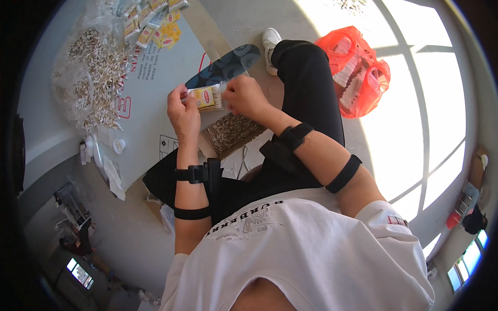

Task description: Packing small bundles of cotton buds into plastic bags and sealing them.

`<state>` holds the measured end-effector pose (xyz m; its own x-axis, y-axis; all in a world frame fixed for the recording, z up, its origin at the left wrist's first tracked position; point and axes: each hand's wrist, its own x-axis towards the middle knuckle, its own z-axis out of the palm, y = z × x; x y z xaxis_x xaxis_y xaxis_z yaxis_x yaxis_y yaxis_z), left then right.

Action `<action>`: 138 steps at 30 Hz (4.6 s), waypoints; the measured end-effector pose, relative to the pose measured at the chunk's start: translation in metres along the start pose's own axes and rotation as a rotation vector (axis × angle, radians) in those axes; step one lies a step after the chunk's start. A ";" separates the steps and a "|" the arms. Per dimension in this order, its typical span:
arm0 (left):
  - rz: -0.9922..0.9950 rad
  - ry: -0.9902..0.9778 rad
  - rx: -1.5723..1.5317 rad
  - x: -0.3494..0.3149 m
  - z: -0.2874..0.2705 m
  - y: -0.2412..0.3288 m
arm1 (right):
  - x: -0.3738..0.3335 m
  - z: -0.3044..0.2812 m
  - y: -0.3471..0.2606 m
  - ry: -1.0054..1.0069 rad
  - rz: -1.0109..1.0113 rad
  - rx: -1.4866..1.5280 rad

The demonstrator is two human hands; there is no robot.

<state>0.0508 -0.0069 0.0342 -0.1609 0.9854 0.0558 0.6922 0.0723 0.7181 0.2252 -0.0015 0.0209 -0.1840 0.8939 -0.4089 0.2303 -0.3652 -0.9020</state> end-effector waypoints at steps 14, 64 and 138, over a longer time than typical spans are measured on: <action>0.377 -0.180 0.654 0.022 0.035 0.002 | 0.008 0.004 -0.003 0.112 -0.103 -0.273; 0.238 0.112 0.107 -0.047 0.012 0.001 | 0.011 -0.003 -0.020 -0.412 -0.031 0.553; 0.330 -0.035 -0.152 -0.023 -0.031 0.025 | -0.003 -0.003 -0.025 -0.113 -0.680 -0.033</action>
<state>0.0497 -0.0323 0.0722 0.0796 0.9567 0.2799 0.5898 -0.2716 0.7605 0.2230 0.0056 0.0450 -0.3956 0.8884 0.2327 0.0573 0.2768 -0.9592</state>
